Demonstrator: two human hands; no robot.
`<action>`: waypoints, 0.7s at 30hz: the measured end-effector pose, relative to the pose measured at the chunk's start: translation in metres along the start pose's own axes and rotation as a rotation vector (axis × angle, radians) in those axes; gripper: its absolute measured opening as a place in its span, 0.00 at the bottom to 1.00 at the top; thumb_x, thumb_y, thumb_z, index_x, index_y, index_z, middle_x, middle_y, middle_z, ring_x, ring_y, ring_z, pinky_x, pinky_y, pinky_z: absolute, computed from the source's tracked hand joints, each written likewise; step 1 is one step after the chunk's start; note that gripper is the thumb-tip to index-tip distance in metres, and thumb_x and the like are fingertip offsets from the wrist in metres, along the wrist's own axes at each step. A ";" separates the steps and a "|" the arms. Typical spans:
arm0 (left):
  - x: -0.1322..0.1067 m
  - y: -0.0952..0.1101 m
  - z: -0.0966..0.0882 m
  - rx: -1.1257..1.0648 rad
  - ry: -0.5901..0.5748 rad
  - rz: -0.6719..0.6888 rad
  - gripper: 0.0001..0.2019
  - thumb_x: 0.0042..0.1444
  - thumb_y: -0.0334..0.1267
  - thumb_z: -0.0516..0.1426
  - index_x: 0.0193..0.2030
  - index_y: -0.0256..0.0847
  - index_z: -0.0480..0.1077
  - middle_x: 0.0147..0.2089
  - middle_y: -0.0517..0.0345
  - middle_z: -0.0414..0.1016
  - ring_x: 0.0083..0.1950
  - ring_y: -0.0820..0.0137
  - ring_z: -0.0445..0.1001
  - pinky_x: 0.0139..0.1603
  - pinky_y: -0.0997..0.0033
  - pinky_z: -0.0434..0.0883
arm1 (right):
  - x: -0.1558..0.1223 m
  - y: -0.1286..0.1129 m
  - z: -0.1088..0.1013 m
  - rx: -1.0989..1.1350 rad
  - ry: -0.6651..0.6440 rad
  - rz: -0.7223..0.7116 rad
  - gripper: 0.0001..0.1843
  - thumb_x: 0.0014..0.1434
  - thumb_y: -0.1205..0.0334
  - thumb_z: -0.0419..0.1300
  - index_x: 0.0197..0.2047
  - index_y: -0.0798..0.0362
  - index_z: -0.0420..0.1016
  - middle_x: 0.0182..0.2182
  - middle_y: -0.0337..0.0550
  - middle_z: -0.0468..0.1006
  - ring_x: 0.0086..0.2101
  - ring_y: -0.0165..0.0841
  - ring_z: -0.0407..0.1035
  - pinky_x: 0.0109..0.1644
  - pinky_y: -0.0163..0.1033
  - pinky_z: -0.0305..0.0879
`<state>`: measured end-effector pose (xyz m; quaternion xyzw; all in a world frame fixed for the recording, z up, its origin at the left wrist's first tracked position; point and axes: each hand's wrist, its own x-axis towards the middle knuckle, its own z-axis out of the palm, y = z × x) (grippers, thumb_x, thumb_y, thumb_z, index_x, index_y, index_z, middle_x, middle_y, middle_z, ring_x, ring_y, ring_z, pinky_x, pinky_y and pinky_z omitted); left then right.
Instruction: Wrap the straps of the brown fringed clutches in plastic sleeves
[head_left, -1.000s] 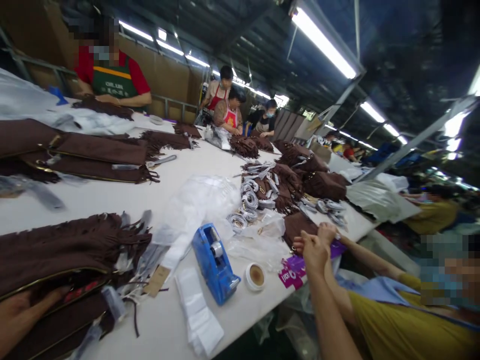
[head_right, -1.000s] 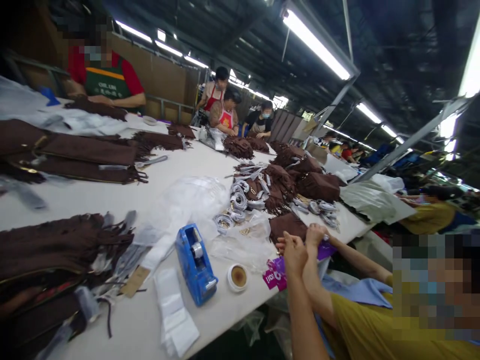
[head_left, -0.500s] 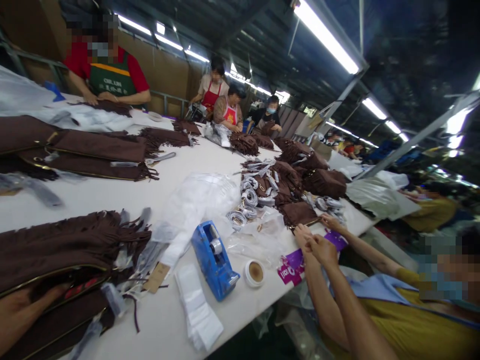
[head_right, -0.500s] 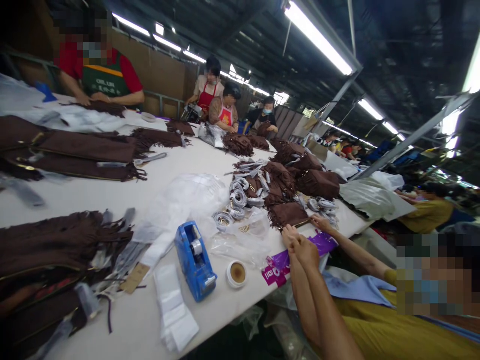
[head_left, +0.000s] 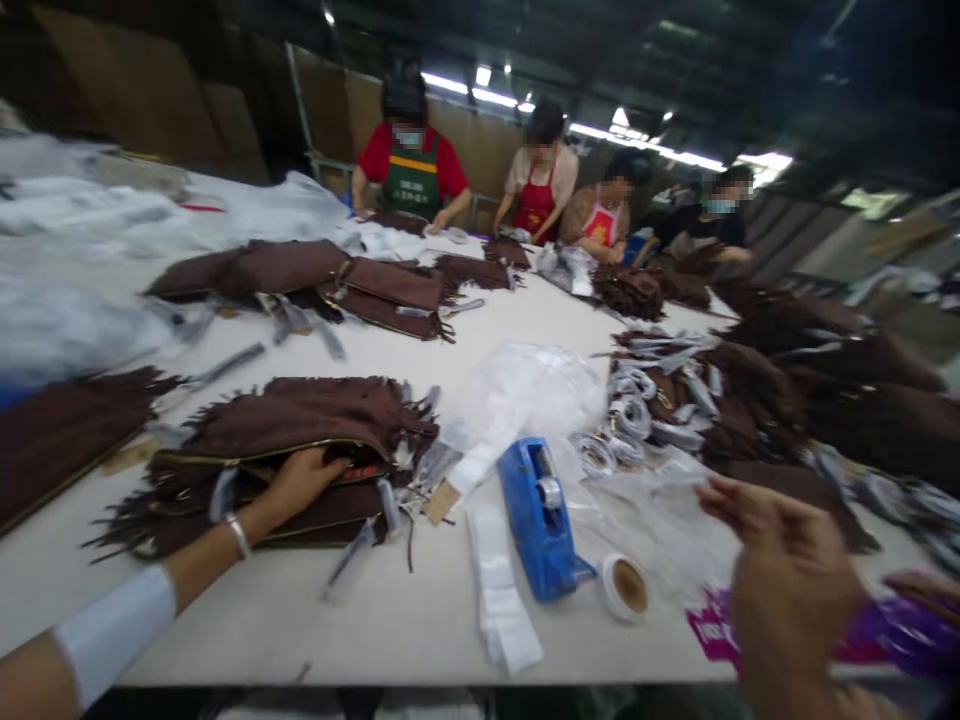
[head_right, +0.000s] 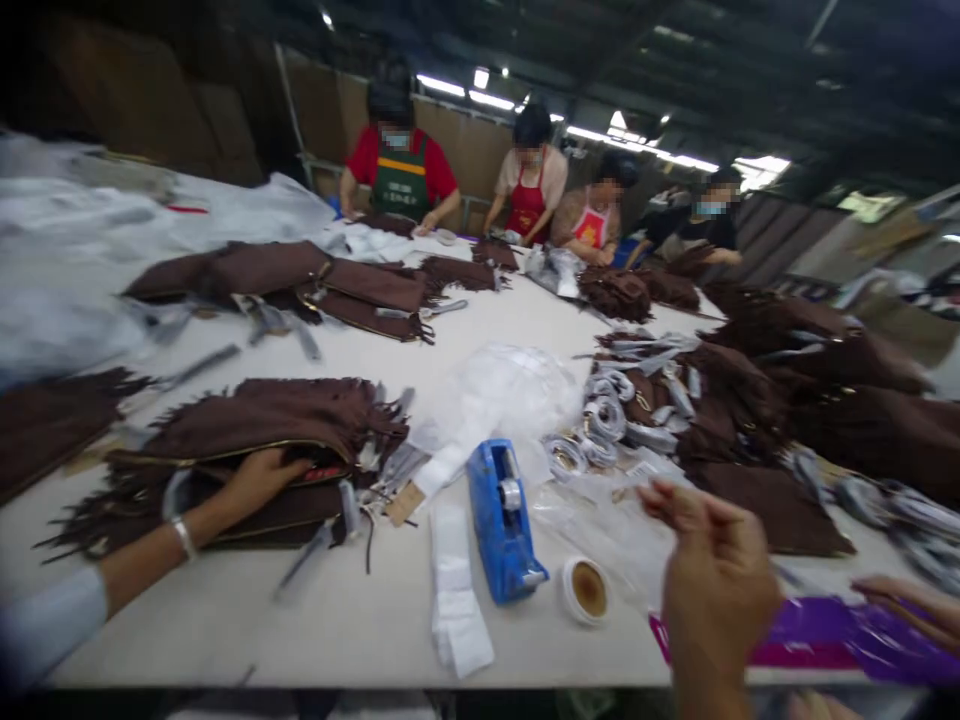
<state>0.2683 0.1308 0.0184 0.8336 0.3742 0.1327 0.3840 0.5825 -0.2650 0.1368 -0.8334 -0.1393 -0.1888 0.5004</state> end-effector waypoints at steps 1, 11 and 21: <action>-0.002 -0.006 -0.003 0.005 0.007 -0.004 0.16 0.53 0.44 0.55 0.42 0.33 0.74 0.43 0.54 0.79 0.47 0.58 0.72 0.50 0.64 0.68 | -0.026 -0.016 0.026 0.043 -0.154 -0.090 0.16 0.62 0.48 0.55 0.46 0.49 0.73 0.42 0.51 0.79 0.41 0.39 0.76 0.48 0.46 0.71; 0.004 -0.020 -0.001 -0.172 -0.001 0.023 0.16 0.52 0.45 0.54 0.42 0.38 0.75 0.44 0.51 0.79 0.49 0.52 0.73 0.57 0.54 0.65 | -0.164 -0.018 0.137 -0.107 -1.062 -0.910 0.14 0.63 0.73 0.48 0.45 0.51 0.71 0.44 0.47 0.78 0.41 0.36 0.74 0.43 0.39 0.71; 0.006 -0.031 0.002 -0.201 0.002 0.061 0.17 0.55 0.44 0.53 0.46 0.37 0.73 0.48 0.50 0.77 0.52 0.53 0.72 0.58 0.55 0.63 | -0.145 -0.048 0.130 -0.388 -1.216 -0.888 0.11 0.60 0.74 0.54 0.39 0.50 0.74 0.40 0.44 0.79 0.40 0.36 0.73 0.43 0.37 0.65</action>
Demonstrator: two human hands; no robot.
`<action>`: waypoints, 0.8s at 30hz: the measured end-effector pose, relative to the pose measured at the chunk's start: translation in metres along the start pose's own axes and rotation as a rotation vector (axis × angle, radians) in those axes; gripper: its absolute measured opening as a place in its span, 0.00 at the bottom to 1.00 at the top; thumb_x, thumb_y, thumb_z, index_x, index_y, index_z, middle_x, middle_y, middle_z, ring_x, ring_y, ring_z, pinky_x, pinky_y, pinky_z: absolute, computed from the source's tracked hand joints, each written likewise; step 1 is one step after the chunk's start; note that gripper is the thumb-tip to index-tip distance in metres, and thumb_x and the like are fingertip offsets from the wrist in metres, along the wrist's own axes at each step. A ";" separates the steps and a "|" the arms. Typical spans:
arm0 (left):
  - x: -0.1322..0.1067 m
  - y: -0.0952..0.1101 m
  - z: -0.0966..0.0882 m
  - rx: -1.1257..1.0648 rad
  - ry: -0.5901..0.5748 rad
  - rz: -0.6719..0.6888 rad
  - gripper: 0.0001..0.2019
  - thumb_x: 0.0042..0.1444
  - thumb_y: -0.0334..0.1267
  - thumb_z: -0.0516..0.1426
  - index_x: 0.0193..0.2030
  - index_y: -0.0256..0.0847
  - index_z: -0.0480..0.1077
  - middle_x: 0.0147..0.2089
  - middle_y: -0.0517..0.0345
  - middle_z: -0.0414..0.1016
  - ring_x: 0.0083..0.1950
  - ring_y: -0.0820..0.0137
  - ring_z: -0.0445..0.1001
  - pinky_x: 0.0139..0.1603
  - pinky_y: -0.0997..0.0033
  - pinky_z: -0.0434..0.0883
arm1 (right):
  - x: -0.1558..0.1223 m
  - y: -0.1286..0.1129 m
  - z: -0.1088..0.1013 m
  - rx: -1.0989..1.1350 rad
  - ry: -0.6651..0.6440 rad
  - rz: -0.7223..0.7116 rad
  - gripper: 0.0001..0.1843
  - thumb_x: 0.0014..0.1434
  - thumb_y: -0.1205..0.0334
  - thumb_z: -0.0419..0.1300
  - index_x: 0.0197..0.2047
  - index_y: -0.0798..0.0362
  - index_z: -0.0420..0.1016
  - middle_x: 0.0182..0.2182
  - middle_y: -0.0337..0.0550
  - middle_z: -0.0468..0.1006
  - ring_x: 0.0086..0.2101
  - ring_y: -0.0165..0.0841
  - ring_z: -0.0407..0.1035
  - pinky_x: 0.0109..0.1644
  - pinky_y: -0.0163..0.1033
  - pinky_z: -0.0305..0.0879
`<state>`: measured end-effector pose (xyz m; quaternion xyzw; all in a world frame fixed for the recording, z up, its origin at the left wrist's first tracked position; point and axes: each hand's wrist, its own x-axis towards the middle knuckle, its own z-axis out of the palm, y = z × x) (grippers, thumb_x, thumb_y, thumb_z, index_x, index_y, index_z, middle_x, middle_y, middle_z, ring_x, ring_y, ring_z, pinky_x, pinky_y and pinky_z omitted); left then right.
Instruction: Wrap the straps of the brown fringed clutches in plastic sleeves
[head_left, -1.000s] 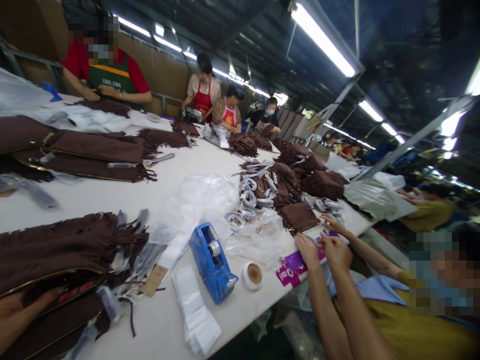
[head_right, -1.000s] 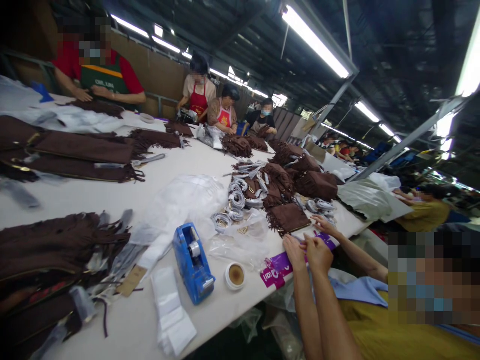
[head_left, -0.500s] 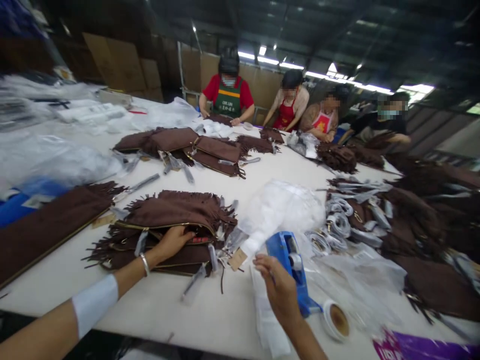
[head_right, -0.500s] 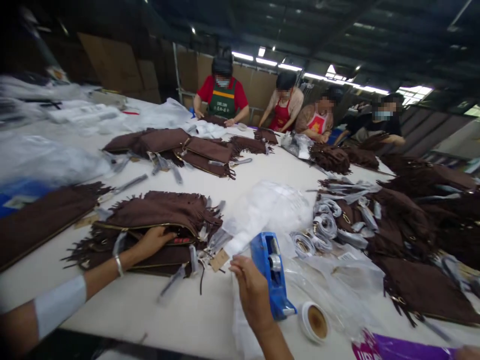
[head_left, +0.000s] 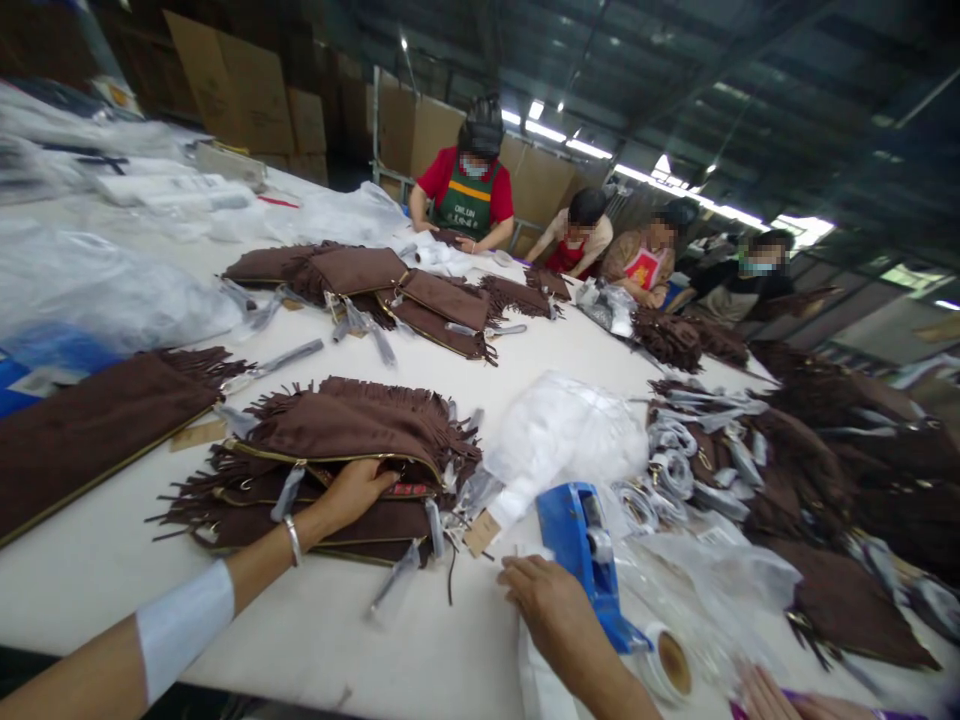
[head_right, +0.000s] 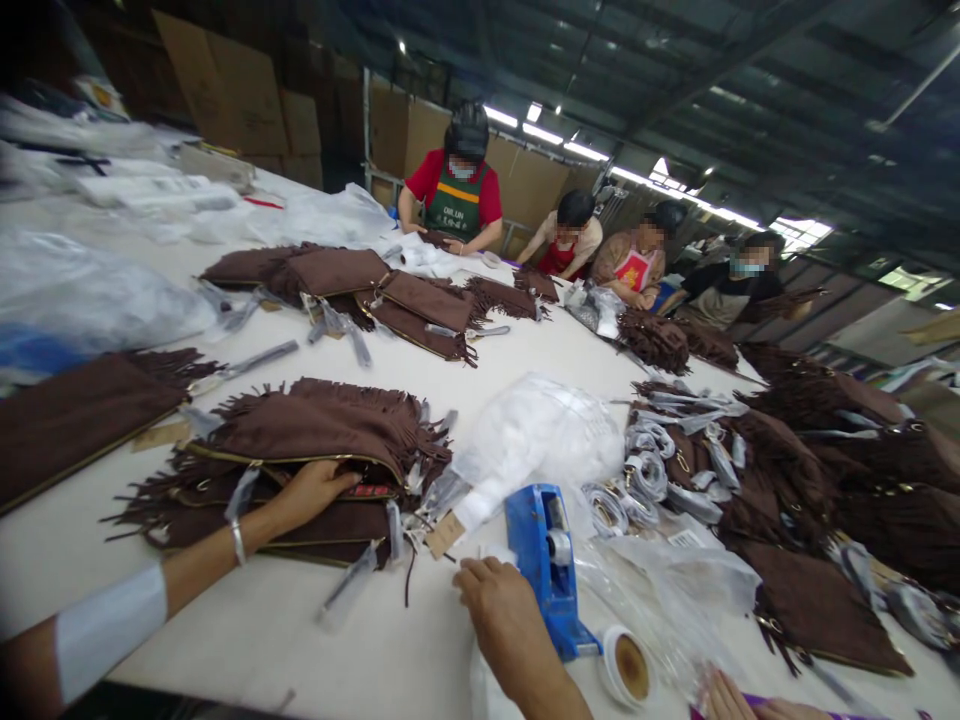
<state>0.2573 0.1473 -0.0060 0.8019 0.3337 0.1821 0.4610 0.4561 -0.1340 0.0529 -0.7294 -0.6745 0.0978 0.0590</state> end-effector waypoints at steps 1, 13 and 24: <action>0.000 -0.001 0.000 -0.001 0.000 0.008 0.17 0.55 0.43 0.53 0.46 0.37 0.73 0.49 0.49 0.77 0.53 0.53 0.71 0.59 0.55 0.63 | 0.004 0.002 -0.002 0.017 0.020 0.083 0.11 0.61 0.72 0.53 0.40 0.50 0.74 0.39 0.44 0.79 0.39 0.36 0.73 0.42 0.37 0.64; 0.000 -0.001 -0.001 0.023 -0.028 0.003 0.16 0.56 0.42 0.52 0.45 0.36 0.73 0.50 0.47 0.76 0.56 0.51 0.69 0.60 0.53 0.61 | 0.106 0.020 0.031 0.128 0.101 0.751 0.09 0.59 0.61 0.57 0.35 0.57 0.76 0.33 0.53 0.80 0.36 0.39 0.74 0.36 0.35 0.59; -0.005 0.000 -0.003 0.015 0.021 0.093 0.18 0.50 0.29 0.56 0.49 0.37 0.70 0.52 0.49 0.73 0.55 0.57 0.69 0.59 0.59 0.62 | 0.086 0.002 -0.009 0.446 0.192 0.562 0.14 0.61 0.55 0.53 0.41 0.54 0.75 0.25 0.38 0.78 0.25 0.31 0.71 0.31 0.32 0.61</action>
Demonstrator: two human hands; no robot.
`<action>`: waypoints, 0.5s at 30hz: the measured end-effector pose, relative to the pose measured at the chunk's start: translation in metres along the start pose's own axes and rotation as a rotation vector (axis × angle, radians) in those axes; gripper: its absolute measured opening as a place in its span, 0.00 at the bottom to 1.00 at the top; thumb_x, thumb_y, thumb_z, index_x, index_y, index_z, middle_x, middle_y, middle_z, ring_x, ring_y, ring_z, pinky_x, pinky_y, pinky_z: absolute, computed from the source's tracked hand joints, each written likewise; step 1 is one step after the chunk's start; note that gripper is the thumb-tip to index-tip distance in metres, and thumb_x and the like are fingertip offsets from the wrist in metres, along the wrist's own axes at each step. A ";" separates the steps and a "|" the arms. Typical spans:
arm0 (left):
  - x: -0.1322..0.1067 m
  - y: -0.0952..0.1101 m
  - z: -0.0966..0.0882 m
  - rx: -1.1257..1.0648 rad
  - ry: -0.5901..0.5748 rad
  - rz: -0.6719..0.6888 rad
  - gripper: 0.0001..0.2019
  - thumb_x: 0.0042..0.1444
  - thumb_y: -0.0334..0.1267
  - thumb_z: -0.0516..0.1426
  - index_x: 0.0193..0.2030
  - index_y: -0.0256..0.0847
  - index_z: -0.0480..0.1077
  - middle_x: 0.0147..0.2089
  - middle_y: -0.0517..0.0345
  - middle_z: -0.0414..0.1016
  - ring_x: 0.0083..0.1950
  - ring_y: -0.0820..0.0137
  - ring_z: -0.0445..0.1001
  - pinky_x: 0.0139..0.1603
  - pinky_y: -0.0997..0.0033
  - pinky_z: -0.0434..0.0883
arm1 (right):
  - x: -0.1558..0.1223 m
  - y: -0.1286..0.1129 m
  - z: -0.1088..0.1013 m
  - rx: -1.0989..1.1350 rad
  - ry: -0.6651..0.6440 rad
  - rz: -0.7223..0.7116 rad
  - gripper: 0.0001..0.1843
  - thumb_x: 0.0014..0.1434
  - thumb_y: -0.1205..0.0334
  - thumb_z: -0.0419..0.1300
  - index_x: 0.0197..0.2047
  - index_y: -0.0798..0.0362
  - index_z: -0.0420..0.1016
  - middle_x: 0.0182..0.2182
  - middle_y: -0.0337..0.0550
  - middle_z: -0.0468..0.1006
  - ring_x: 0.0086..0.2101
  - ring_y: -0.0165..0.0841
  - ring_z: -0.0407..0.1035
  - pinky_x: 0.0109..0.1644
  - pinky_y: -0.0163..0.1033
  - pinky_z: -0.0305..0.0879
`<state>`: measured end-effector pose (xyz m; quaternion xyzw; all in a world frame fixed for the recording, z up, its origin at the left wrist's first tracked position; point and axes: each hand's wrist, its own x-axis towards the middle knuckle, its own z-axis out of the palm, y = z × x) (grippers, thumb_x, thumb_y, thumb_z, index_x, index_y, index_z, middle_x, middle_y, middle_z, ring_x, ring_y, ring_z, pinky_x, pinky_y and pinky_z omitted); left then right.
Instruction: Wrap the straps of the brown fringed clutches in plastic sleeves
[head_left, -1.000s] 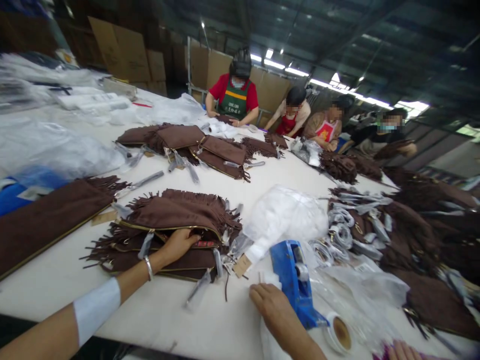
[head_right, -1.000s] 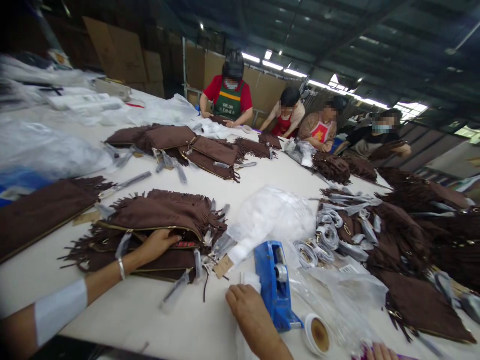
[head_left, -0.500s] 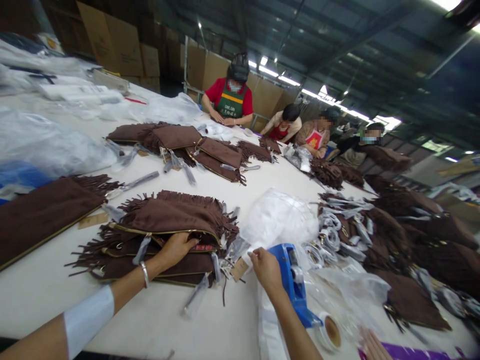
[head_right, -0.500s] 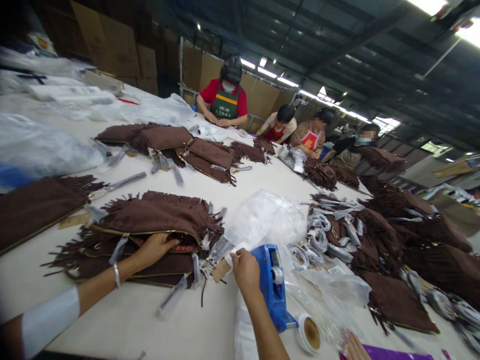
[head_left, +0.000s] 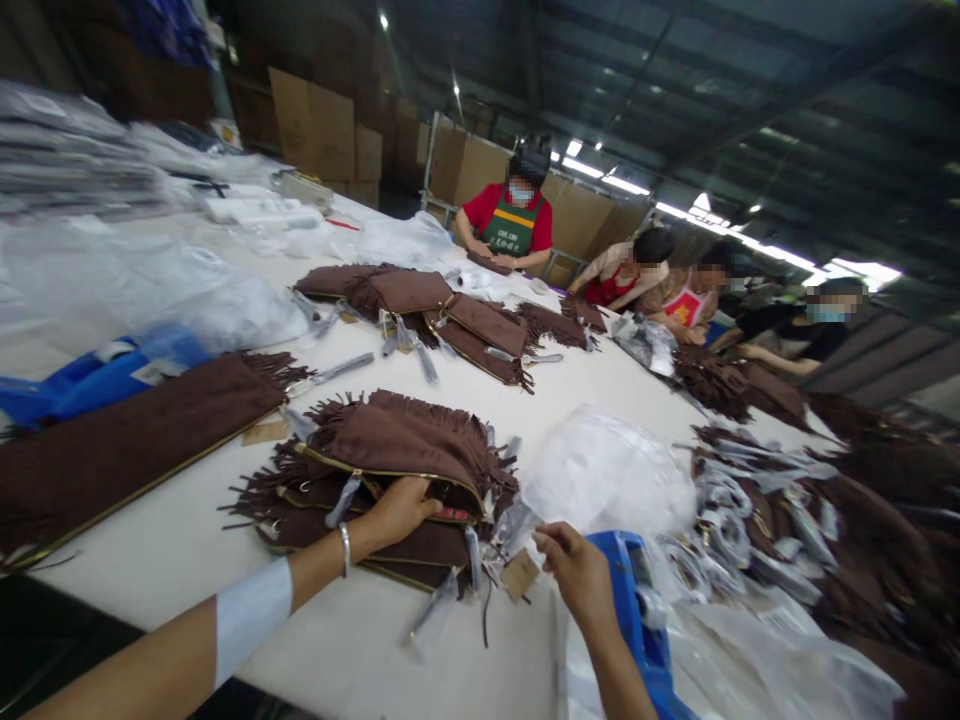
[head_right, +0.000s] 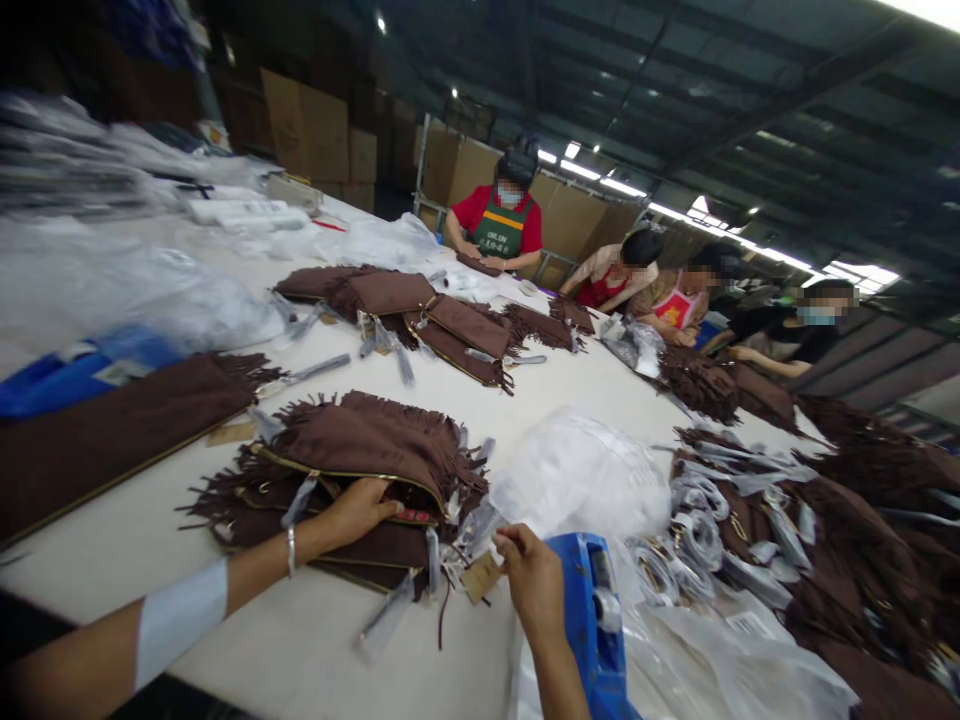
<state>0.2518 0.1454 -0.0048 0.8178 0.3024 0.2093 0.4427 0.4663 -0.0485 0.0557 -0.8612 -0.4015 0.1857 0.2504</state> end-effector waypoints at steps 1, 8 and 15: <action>-0.001 0.000 -0.001 0.014 0.007 0.024 0.19 0.50 0.27 0.56 0.50 0.38 0.69 0.53 0.49 0.72 0.56 0.57 0.68 0.60 0.59 0.61 | -0.004 -0.010 0.000 0.074 0.003 -0.061 0.15 0.60 0.55 0.53 0.45 0.53 0.74 0.25 0.37 0.77 0.24 0.31 0.71 0.31 0.33 0.62; -0.007 0.006 -0.005 0.144 0.013 0.063 0.17 0.52 0.25 0.51 0.48 0.38 0.68 0.50 0.47 0.72 0.55 0.58 0.67 0.59 0.57 0.61 | -0.004 -0.082 0.050 0.030 -0.120 -0.450 0.09 0.62 0.64 0.54 0.35 0.47 0.75 0.31 0.36 0.79 0.33 0.30 0.73 0.36 0.30 0.60; 0.014 0.008 -0.009 -0.321 -0.054 -0.119 0.17 0.42 0.24 0.51 0.41 0.35 0.69 0.35 0.57 0.71 0.31 0.71 0.66 0.32 0.73 0.63 | 0.031 -0.081 0.070 -0.298 0.072 -0.419 0.12 0.65 0.67 0.49 0.40 0.50 0.74 0.35 0.41 0.79 0.37 0.29 0.74 0.38 0.29 0.58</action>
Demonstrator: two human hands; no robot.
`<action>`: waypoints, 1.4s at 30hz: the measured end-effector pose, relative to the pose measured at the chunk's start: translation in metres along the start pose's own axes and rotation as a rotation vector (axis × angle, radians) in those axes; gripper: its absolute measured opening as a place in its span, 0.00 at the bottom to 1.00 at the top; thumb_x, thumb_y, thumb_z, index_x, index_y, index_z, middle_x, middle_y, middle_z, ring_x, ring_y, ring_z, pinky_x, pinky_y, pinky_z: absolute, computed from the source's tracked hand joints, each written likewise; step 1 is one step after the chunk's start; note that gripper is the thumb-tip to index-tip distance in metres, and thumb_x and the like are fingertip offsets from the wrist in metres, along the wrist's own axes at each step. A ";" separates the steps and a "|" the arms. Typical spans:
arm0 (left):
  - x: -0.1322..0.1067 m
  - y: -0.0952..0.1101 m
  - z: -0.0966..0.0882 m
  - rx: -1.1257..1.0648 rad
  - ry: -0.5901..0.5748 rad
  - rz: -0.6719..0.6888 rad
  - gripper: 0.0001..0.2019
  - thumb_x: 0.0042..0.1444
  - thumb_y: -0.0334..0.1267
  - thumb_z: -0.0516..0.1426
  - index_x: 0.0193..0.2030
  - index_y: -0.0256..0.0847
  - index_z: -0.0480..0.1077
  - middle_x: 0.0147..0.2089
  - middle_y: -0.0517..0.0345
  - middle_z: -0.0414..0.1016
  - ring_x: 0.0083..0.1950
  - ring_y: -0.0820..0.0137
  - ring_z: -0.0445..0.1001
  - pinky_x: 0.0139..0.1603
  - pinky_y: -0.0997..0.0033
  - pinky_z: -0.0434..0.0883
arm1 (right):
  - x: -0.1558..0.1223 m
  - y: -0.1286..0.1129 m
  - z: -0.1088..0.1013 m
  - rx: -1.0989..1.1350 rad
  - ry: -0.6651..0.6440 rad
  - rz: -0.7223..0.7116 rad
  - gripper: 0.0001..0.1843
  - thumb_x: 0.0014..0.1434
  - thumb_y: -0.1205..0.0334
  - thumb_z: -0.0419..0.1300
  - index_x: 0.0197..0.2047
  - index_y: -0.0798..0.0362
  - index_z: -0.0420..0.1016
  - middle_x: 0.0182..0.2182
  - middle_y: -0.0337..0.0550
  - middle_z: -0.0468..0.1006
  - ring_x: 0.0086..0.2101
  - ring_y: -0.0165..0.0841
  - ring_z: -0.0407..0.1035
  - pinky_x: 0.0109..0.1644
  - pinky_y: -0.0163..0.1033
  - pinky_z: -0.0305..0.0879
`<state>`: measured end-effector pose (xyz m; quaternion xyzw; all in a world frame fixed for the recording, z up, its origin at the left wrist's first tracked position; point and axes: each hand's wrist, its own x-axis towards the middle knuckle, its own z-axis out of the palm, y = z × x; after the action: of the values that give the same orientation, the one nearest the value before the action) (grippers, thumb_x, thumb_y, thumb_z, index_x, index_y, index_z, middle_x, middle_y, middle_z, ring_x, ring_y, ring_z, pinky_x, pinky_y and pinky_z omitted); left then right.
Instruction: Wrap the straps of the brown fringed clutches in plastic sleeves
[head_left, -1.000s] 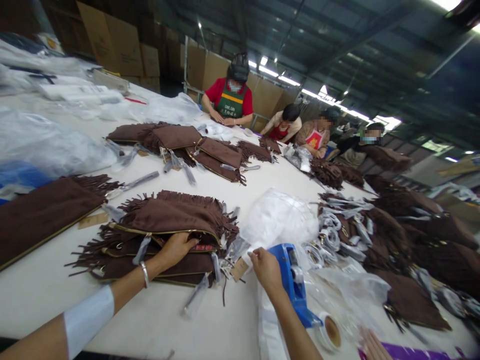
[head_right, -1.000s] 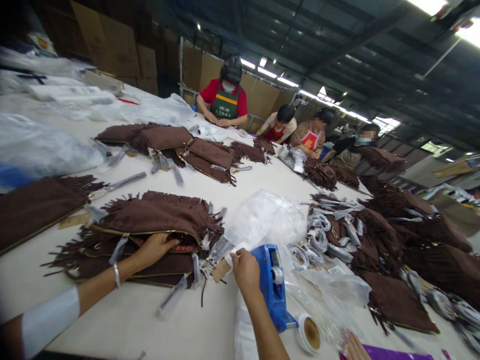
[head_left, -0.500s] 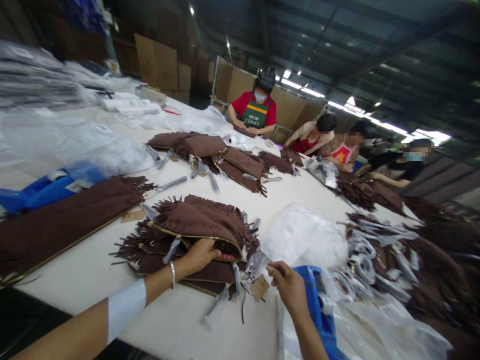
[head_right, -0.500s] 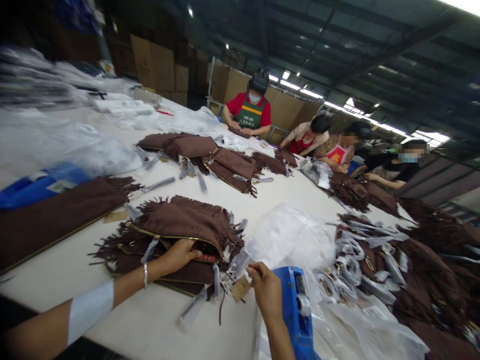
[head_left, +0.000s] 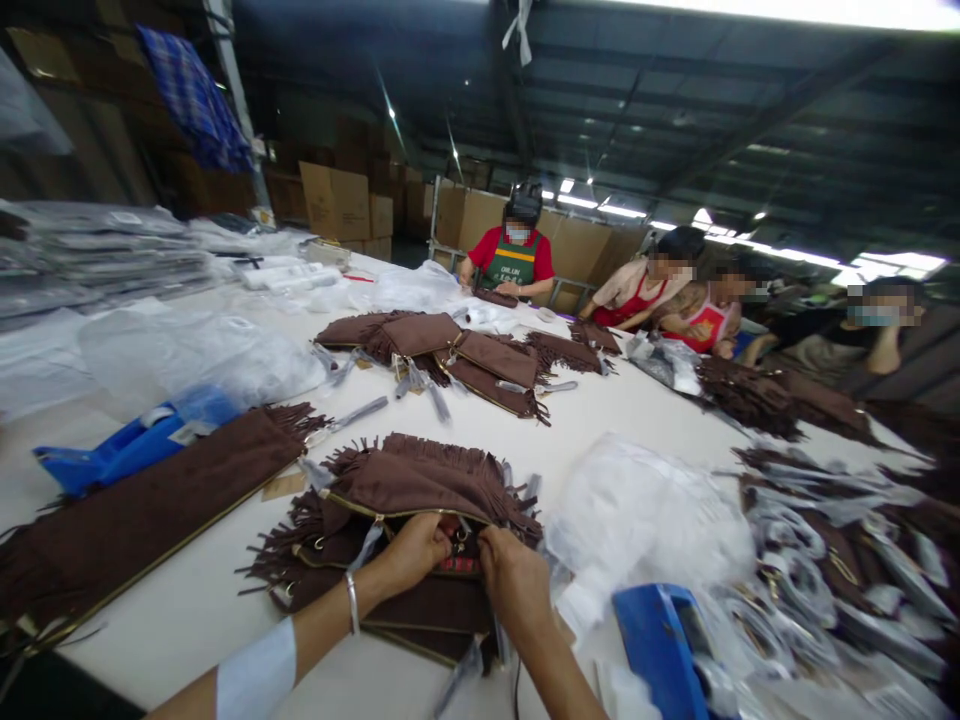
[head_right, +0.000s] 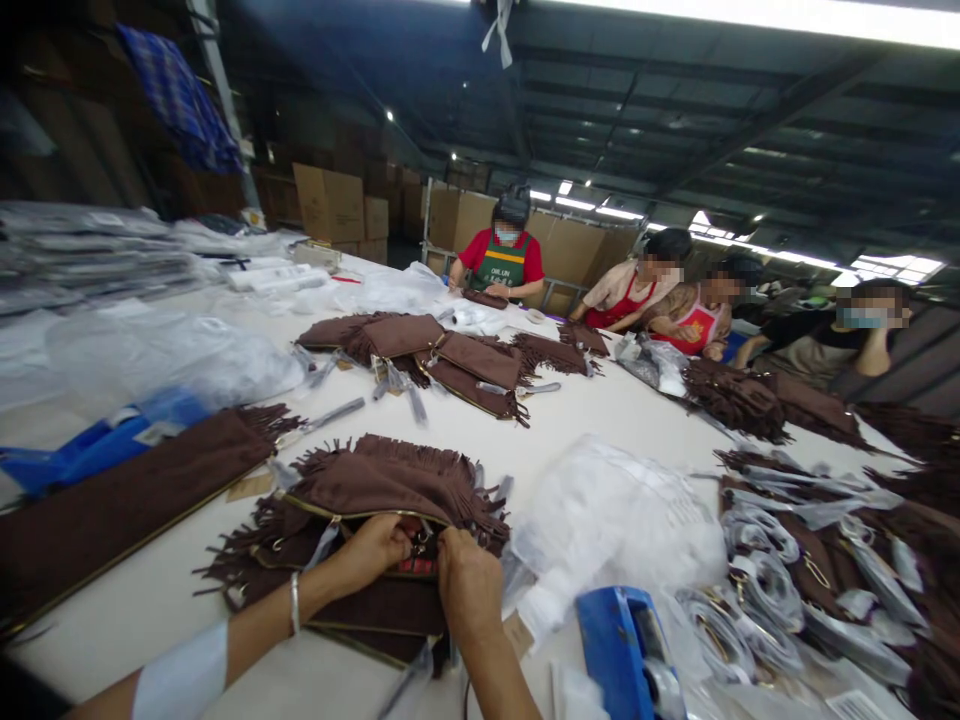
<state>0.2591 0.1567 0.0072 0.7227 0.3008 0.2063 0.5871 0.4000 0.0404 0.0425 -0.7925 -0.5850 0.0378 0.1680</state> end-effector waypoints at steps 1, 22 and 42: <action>0.002 0.001 -0.001 -0.073 -0.011 -0.042 0.16 0.41 0.25 0.52 0.39 0.35 0.69 0.33 0.58 0.70 0.29 0.72 0.64 0.30 0.74 0.61 | 0.001 0.003 0.000 0.004 -0.014 -0.025 0.12 0.65 0.67 0.49 0.41 0.50 0.74 0.36 0.40 0.79 0.37 0.29 0.73 0.38 0.29 0.59; 0.004 -0.010 -0.002 -0.262 -0.060 -0.090 0.18 0.40 0.28 0.55 0.42 0.32 0.69 0.31 0.61 0.68 0.25 0.77 0.60 0.26 0.75 0.56 | 0.002 -0.012 -0.010 -0.253 -0.184 -0.212 0.10 0.62 0.70 0.52 0.43 0.48 0.70 0.37 0.41 0.76 0.31 0.33 0.74 0.28 0.34 0.60; -0.006 0.006 -0.003 0.666 -0.063 -0.017 0.10 0.48 0.27 0.54 0.34 0.40 0.74 0.37 0.53 0.77 0.40 0.61 0.73 0.41 0.67 0.65 | -0.005 -0.021 0.013 -0.163 -0.133 -0.060 0.10 0.63 0.72 0.50 0.40 0.52 0.72 0.35 0.44 0.78 0.33 0.31 0.74 0.32 0.32 0.59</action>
<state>0.2538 0.1538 0.0145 0.8783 0.3397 0.0692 0.3291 0.3756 0.0440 0.0360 -0.7814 -0.6195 0.0375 0.0650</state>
